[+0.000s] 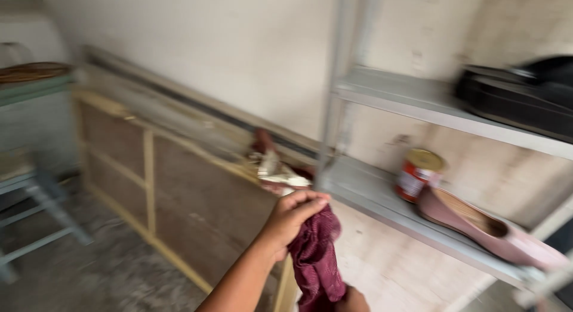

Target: The person wipes a pair of pink shoes and a pair of beige sandals with a maroon cloth, then places them on a metal shoe rack. The person also wipes the rack surface and briefly moves a tin can.

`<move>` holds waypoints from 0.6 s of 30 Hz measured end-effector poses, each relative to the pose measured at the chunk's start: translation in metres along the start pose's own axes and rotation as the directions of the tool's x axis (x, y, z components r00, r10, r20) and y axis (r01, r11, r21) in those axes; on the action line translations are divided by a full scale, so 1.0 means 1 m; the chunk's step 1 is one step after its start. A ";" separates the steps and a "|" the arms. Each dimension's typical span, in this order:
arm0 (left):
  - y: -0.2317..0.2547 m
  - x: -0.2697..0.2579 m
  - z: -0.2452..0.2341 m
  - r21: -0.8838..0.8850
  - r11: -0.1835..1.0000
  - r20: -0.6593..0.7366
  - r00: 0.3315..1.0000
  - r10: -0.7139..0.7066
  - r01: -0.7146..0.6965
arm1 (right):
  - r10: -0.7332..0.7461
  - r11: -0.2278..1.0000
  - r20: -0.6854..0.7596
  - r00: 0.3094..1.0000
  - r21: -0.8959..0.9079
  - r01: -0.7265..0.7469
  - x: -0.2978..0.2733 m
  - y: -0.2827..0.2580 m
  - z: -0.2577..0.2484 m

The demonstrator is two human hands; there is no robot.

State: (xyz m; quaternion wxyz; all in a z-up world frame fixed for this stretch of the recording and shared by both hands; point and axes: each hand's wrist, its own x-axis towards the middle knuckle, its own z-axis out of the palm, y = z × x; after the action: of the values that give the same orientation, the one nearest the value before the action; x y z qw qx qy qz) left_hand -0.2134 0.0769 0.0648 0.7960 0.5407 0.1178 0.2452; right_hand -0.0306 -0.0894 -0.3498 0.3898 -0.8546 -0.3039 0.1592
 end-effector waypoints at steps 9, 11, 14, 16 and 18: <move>0.002 -0.127 -0.182 0.787 0.521 -0.485 0.854 0.191 0.330 | 0.046 0.572 0.314 0.948 0.770 -0.283 -0.029 -0.316 0.010; 0.007 -0.161 -0.208 0.857 0.334 -0.450 0.886 0.115 0.392 | -0.105 0.488 0.408 0.907 0.816 -0.311 -0.055 -0.363 0.047; 0.023 -0.216 -0.240 0.841 0.465 -0.331 0.943 0.036 0.278 | -0.253 0.496 0.507 0.824 0.799 -0.339 -0.097 -0.412 0.112; 0.032 -0.249 -0.279 0.851 0.404 -0.380 0.925 0.029 0.337 | -0.285 0.491 0.535 0.796 0.794 -0.358 -0.130 -0.454 0.138; 0.059 -0.288 -0.296 0.853 0.341 -0.427 0.904 0.017 0.396 | -0.312 0.485 0.561 0.767 0.788 -0.379 -0.162 -0.497 0.158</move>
State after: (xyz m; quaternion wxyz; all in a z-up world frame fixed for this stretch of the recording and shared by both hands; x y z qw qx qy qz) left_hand -0.6077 0.1829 -0.0183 0.3391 0.8194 0.4422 0.1345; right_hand -0.4310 0.1504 -0.0666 0.6347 -0.4311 -0.2746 0.5796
